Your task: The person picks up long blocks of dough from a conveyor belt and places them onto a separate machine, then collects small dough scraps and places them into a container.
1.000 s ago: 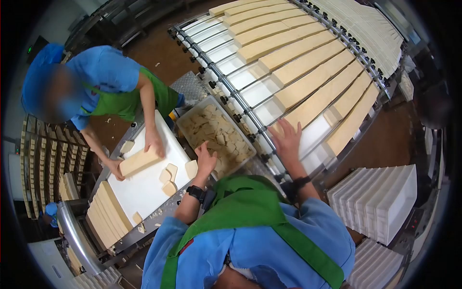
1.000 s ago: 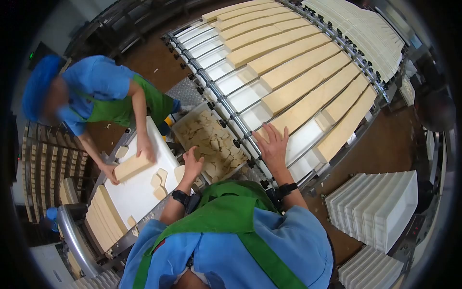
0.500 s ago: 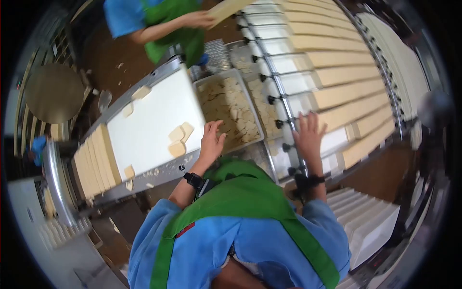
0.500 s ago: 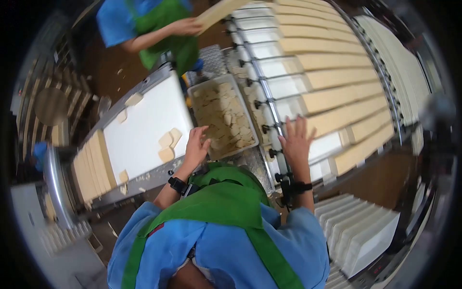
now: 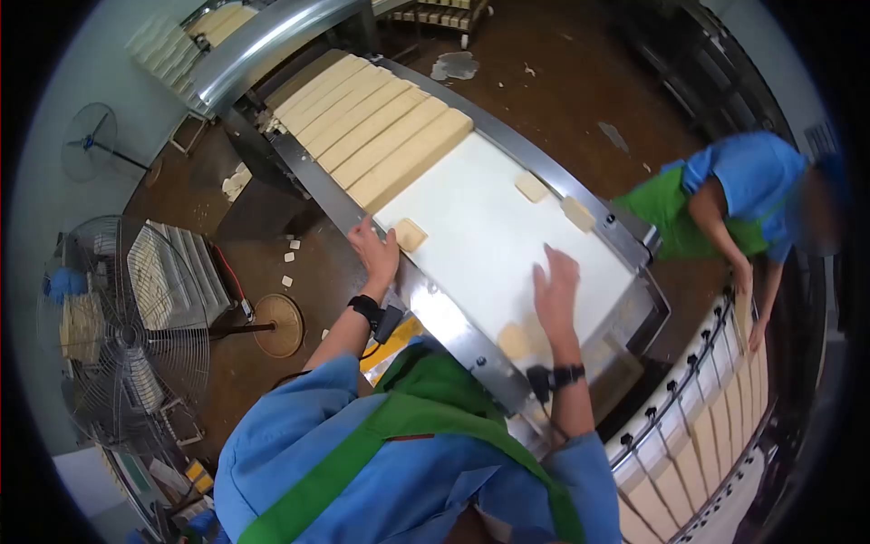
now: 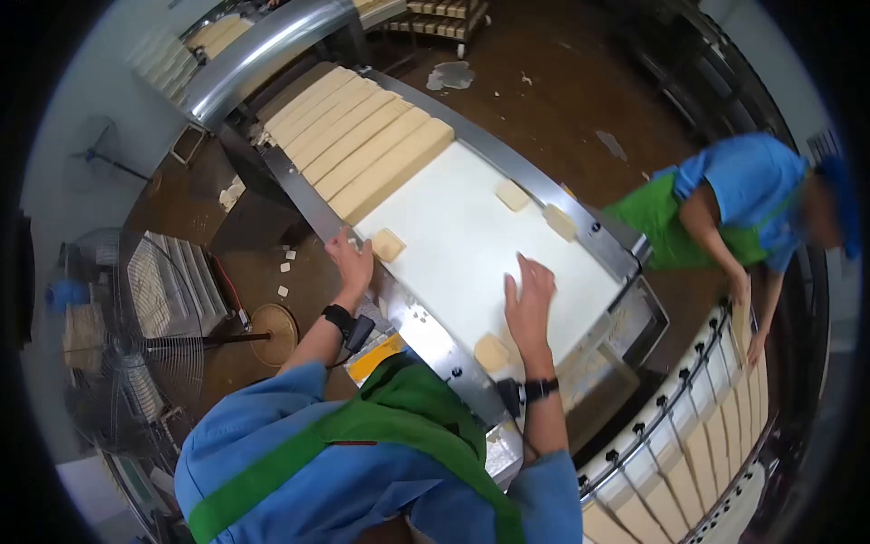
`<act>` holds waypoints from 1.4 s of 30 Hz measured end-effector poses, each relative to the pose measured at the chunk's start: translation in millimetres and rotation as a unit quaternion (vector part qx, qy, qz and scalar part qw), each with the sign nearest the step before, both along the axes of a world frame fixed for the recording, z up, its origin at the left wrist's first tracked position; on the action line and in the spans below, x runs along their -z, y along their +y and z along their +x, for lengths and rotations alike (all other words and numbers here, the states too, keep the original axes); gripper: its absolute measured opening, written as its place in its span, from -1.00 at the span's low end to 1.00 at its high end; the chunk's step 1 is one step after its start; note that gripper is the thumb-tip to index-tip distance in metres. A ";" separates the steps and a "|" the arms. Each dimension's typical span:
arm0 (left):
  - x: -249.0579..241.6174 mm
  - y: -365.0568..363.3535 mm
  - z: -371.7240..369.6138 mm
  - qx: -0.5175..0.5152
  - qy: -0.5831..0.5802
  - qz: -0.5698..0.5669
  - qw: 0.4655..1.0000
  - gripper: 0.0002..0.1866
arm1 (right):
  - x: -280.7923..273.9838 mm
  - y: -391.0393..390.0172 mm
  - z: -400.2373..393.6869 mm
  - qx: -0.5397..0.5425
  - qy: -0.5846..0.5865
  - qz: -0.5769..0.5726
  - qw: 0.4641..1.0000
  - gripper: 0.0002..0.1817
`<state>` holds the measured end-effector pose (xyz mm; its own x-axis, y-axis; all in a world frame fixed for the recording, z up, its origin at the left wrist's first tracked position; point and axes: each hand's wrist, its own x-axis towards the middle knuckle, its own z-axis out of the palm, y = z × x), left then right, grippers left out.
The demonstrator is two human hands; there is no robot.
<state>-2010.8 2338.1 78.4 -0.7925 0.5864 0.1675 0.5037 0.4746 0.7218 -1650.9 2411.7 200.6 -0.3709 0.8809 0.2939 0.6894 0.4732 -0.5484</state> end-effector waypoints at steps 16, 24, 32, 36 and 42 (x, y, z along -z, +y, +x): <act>-13.8 72.8 -95.6 0.069 -0.002 -0.087 0.994 -0.08 | 116.8 292.4 -307.3 0.000 -0.143 -0.035 0.989 -0.29; -30.1 78.1 -88.7 0.069 -0.021 -0.144 0.987 -0.09 | 106.5 311.8 -324.3 0.024 -0.212 -0.039 0.976 -0.31; -35.3 79.4 -81.8 0.075 -0.002 -0.167 0.983 -0.06 | 102.9 303.3 -328.7 0.067 -0.206 -0.048 0.975 -0.35; -35.4 81.3 -80.8 0.081 0.007 -0.174 0.981 -0.07 | 97.0 306.3 -322.1 0.073 -0.237 -0.079 0.966 -0.35; -44.2 79.3 -64.7 0.199 0.014 -0.194 0.961 -0.08 | 83.8 248.1 -203.7 0.135 -0.169 -0.108 0.970 -0.35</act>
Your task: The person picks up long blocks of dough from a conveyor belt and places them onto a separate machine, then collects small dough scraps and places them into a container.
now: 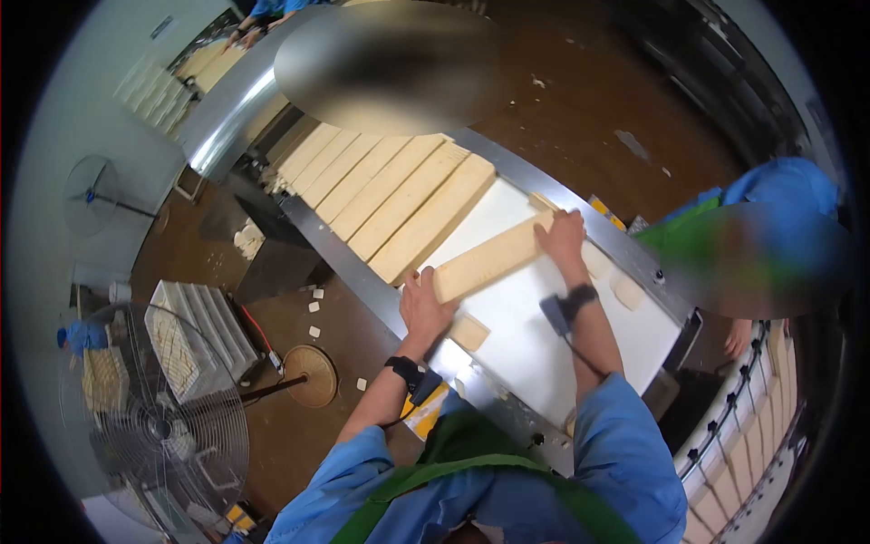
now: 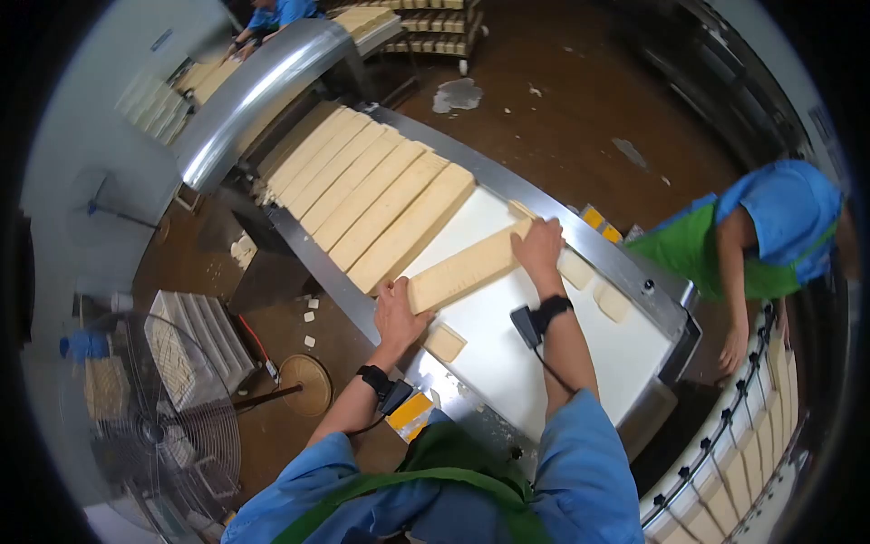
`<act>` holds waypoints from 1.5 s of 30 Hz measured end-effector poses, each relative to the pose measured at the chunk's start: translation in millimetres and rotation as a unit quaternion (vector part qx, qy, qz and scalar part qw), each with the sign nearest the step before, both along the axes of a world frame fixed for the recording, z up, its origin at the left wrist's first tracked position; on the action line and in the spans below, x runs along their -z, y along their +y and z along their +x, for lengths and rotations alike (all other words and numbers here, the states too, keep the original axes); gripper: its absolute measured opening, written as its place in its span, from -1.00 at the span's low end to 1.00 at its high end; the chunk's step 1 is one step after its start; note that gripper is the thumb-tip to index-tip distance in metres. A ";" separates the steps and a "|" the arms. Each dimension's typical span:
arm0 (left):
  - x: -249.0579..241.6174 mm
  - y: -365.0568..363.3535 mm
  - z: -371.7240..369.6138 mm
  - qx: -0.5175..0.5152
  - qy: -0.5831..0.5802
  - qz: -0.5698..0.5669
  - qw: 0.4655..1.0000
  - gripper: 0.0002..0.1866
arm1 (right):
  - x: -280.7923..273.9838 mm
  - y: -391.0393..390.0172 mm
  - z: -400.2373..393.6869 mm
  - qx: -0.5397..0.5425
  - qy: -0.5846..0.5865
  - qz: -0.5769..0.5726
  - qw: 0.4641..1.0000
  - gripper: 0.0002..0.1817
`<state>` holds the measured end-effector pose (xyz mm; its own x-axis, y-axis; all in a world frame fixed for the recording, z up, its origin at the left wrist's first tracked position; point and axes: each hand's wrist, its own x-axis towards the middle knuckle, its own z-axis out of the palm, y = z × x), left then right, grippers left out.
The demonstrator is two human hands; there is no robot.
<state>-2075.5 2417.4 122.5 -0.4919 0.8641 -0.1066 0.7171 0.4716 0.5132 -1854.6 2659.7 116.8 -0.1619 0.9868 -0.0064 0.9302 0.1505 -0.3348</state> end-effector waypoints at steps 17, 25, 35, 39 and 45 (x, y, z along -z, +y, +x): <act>-42.5 -8.8 155.0 0.315 0.054 0.043 0.947 -0.14 | -23.4 -288.5 214.2 0.354 0.154 0.167 0.907 -0.28; -118.3 -140.6 397.0 0.496 -0.031 0.179 0.849 -0.17 | -119.5 -510.1 422.8 0.569 0.112 0.362 0.730 -0.51; -186.3 -321.4 563.8 0.776 -0.189 -0.001 0.601 -0.12 | -137.3 -775.4 628.8 0.753 0.050 0.256 0.604 -0.55; -176.3 -350.4 598.1 0.792 -0.213 -0.119 0.559 -0.16 | -112.2 -816.3 675.7 0.721 0.008 0.108 0.684 -0.39; -160.9 -357.4 632.3 0.765 -0.209 -0.151 0.590 -0.23 | -104.5 -811.7 722.4 0.692 -0.060 -0.083 0.714 -0.19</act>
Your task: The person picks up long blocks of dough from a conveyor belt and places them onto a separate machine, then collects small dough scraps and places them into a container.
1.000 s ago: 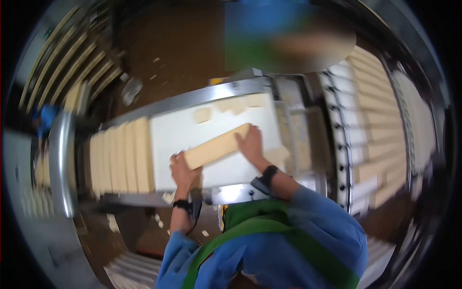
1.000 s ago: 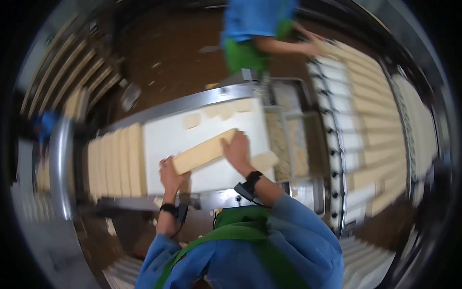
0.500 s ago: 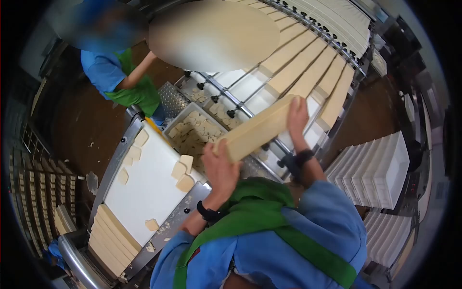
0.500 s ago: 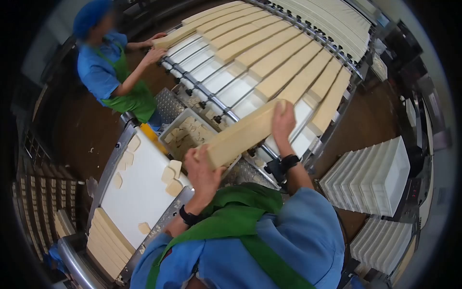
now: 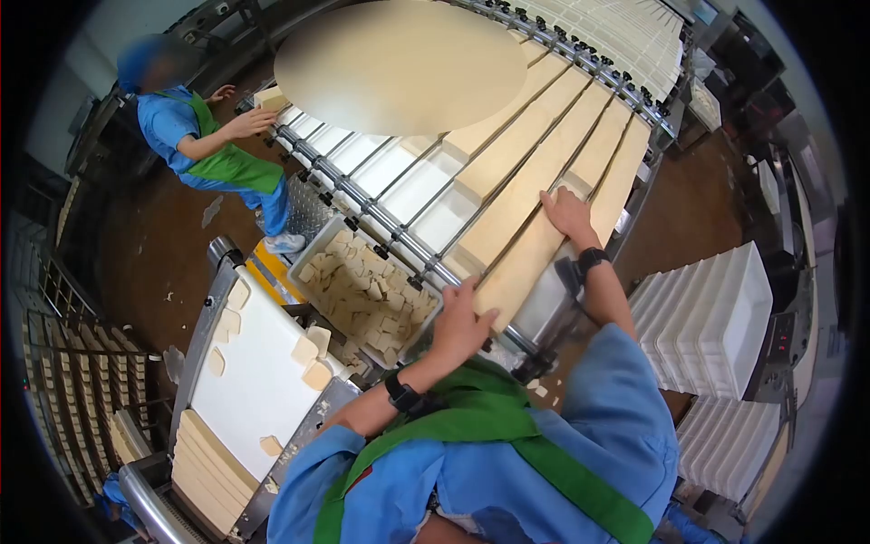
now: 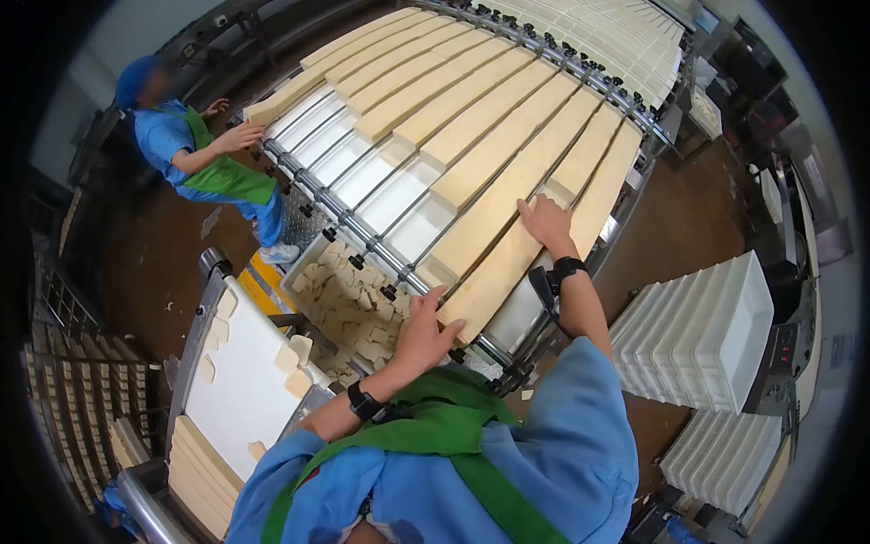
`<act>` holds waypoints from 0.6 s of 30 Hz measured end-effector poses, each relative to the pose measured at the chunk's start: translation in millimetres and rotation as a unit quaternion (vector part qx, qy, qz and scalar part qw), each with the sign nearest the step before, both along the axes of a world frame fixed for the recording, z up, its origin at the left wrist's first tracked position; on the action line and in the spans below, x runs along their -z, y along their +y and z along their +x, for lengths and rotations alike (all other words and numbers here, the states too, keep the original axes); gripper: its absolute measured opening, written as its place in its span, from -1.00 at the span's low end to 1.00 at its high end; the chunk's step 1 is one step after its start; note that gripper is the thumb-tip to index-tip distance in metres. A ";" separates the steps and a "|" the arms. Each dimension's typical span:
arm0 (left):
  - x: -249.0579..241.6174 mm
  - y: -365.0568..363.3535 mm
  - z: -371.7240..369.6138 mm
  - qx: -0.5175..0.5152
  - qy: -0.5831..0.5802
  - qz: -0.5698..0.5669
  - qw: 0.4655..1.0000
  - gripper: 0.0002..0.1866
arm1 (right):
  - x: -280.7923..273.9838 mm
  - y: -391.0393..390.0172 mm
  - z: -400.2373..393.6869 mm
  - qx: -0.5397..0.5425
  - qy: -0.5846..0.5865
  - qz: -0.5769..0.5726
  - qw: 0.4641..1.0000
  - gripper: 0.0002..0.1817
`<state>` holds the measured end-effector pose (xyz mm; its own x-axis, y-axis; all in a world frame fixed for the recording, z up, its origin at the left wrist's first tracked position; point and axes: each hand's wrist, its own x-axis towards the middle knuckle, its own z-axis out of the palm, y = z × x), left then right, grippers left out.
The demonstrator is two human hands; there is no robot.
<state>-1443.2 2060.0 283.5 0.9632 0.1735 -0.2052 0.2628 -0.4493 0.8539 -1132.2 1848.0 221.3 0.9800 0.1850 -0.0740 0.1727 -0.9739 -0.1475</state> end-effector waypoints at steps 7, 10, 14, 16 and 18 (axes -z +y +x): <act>0.8 -1.0 11.4 -0.006 0.028 -0.016 0.999 -0.23 | -15.0 -5.0 -4.3 0.011 -0.029 -0.001 1.000 -0.20; 5.9 -4.6 18.7 -0.002 0.015 -0.015 1.000 -0.21 | -19.5 -5.8 -22.5 0.014 -0.128 0.026 0.991 -0.25; 46.8 -30.2 45.4 -0.045 -0.050 -0.012 0.998 -0.20 | -17.4 -4.7 -62.3 -0.016 -0.172 0.038 0.984 -0.30; 54.5 -38.8 55.3 -0.069 -0.059 -0.004 0.996 -0.18 | -16.5 2.9 -98.5 -0.069 -0.164 0.045 0.983 -0.29; 55.7 -45.0 58.6 -0.087 -0.059 0.015 0.994 -0.16 | -9.2 11.0 -144.0 -0.125 -0.083 0.074 0.986 -0.24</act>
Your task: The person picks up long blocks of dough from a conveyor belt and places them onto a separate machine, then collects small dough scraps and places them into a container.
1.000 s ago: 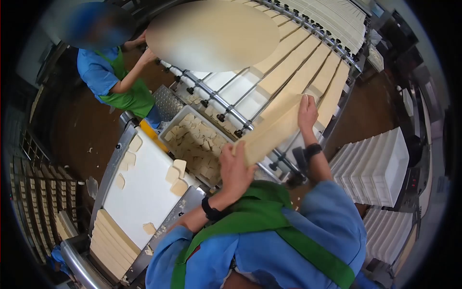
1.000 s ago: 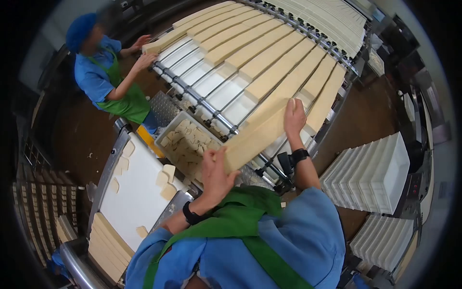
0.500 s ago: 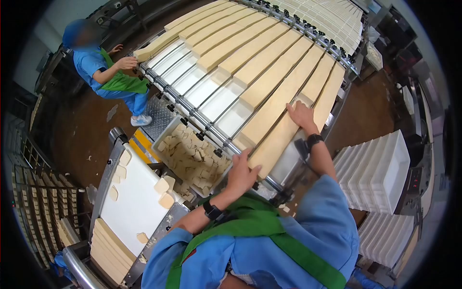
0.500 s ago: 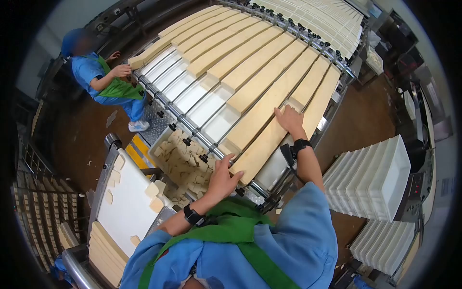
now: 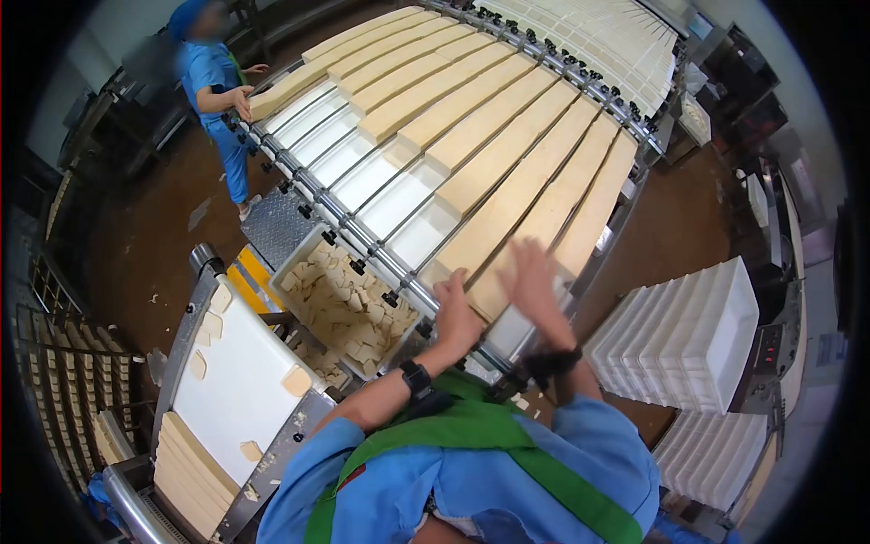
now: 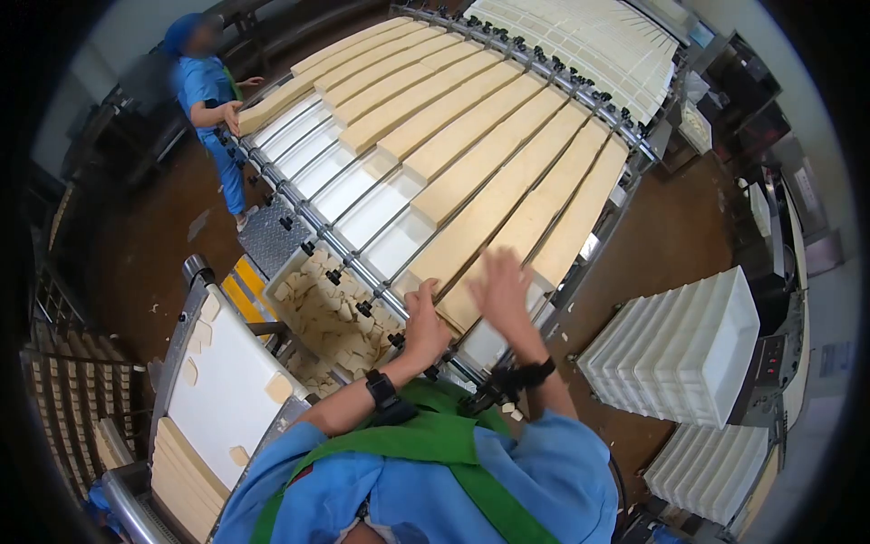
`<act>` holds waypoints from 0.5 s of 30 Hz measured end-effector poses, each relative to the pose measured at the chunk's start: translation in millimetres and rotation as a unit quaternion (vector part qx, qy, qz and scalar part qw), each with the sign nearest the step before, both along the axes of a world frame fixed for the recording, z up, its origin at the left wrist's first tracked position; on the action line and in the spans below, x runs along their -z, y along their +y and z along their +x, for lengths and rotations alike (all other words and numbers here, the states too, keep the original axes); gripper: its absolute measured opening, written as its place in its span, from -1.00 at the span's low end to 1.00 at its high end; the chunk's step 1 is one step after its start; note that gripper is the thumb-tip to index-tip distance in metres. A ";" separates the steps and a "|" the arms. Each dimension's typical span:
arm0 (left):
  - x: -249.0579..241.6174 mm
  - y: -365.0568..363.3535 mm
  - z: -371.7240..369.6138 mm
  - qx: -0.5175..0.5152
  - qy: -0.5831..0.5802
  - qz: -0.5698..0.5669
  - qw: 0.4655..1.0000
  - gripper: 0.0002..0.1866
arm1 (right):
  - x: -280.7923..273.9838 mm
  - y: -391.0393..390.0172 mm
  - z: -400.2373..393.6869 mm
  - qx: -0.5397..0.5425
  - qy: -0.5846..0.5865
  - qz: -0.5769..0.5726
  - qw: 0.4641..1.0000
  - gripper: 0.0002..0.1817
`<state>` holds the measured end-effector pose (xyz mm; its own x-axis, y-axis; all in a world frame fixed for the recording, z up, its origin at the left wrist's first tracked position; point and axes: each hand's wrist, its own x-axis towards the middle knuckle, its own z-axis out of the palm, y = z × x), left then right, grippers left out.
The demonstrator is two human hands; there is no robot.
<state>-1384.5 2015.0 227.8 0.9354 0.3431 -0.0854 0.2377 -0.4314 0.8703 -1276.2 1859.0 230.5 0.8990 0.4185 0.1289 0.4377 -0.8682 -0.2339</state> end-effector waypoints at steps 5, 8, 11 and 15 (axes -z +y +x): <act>-8.2 3.5 -7.8 0.038 -0.043 0.019 0.998 -0.17 | -6.0 7.4 -60.5 -0.090 0.097 0.018 0.991 -0.20; -16.1 3.5 -5.4 0.054 -0.028 0.010 0.998 -0.17 | -6.8 2.6 -60.0 -0.089 0.081 0.000 0.993 -0.22; -9.3 2.4 -3.3 0.051 -0.038 0.012 0.998 -0.14 | -6.1 0.4 -55.5 -0.088 0.093 -0.012 0.992 -0.19; 4.0 7.2 -2.6 0.050 -0.055 0.004 0.997 -0.09 | -8.2 3.8 -56.7 -0.074 0.111 0.009 0.991 -0.13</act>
<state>-1387.1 2022.2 223.8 0.9686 0.2476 0.0210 0.0970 -0.4545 0.8855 -1332.9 1862.8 238.7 0.8351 0.5471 -0.0567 0.4957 -0.7933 -0.3534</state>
